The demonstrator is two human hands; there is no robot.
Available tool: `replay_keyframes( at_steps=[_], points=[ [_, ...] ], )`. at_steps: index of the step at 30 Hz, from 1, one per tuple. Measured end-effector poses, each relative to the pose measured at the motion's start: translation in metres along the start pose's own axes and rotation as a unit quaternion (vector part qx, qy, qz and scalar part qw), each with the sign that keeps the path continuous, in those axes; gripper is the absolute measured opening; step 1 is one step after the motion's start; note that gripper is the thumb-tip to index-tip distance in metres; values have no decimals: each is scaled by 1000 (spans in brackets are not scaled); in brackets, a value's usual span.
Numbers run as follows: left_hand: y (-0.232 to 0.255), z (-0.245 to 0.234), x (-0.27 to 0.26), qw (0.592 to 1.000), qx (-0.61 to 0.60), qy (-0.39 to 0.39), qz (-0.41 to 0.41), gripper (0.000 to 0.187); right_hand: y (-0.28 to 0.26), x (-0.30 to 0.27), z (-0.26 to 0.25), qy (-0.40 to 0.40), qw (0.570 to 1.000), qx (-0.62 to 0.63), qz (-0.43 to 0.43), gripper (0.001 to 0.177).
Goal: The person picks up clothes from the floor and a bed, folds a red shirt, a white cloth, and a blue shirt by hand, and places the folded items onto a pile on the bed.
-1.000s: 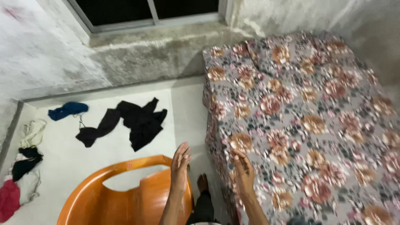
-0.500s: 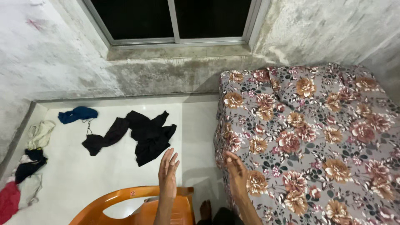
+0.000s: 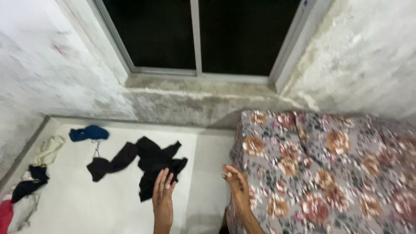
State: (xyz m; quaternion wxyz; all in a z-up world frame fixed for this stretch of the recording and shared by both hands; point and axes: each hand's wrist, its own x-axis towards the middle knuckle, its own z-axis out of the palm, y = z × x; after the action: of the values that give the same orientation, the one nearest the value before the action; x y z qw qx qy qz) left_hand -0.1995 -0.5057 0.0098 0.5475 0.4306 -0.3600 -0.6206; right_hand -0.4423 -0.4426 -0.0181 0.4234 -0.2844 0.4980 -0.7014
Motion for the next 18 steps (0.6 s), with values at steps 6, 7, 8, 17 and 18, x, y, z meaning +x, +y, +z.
replay_keyframes(
  at_steps=[6,7,8,17,18],
  points=[
    [9,34,37,998,12,24,48,62,1,70,3,-42,999,30,2,46],
    [9,36,44,998,13,30,59,62,1,81,8,-49,998,33,2,46],
    [9,37,49,997,14,39,61,61,2,91,14,-58,998,32,4,46],
    [8,-2,61,986,0,135,101,61,25,129,65,-137,988,18,76,39],
    [10,-7,64,984,-2,145,106,60,27,133,71,-150,985,25,76,38]
  ],
)
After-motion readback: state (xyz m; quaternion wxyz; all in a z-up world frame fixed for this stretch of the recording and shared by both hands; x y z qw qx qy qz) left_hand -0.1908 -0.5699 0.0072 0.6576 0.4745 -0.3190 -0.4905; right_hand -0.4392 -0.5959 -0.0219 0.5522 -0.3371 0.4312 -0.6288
